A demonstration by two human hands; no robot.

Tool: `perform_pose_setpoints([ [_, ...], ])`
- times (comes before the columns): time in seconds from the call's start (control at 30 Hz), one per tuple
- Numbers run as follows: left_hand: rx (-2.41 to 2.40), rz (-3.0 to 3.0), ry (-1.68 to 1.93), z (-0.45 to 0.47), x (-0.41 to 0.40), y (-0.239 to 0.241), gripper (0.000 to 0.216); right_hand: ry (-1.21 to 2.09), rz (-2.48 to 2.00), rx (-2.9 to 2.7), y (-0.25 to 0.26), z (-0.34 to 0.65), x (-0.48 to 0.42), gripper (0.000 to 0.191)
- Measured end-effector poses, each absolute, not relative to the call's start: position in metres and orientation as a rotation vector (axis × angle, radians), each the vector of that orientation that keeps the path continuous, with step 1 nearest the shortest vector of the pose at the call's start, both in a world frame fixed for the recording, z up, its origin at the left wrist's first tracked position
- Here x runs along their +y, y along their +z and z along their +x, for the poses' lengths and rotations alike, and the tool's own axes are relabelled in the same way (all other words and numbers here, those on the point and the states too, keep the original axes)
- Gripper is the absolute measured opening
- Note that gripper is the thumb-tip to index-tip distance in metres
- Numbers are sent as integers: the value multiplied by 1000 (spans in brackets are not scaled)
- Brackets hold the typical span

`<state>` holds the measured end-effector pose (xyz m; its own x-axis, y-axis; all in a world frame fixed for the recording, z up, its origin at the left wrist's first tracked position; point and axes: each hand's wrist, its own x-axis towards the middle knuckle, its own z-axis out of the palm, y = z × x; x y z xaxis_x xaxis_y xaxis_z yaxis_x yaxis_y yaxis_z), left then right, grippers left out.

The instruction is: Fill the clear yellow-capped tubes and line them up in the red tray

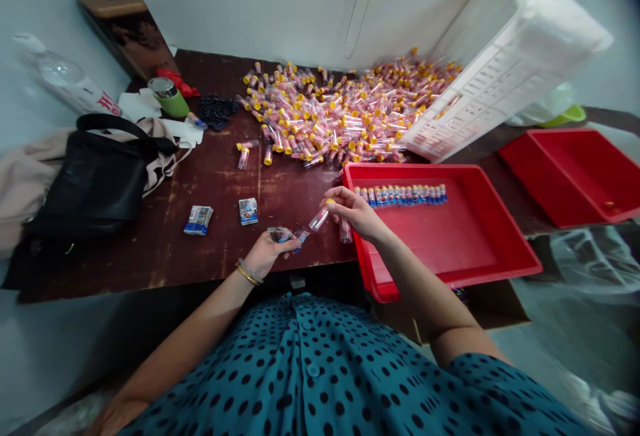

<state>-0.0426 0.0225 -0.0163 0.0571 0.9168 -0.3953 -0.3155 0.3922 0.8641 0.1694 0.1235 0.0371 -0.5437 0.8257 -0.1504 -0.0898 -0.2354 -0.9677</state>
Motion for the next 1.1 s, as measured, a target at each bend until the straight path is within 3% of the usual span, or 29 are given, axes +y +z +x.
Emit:
perform_pose_setpoints([
  [0.37, 1031, 622, 957, -32, 24, -2, 39, 1709, -866, -1545, 39, 165, 109, 32],
  [0.63, 1004, 498, 964, -18, 22, -1, 40, 1496, -1082, -1610, 17, 160, 75, 23],
  [0.83, 964, 526, 1048, -8, 22, 7, 30, 1529, -1071, -1575, 13, 162, 48, 32],
  [1.1, 990, 607, 1045, 5, 28, 12, 26, 1465, -1009, -1513, 15, 174, 51, 23],
])
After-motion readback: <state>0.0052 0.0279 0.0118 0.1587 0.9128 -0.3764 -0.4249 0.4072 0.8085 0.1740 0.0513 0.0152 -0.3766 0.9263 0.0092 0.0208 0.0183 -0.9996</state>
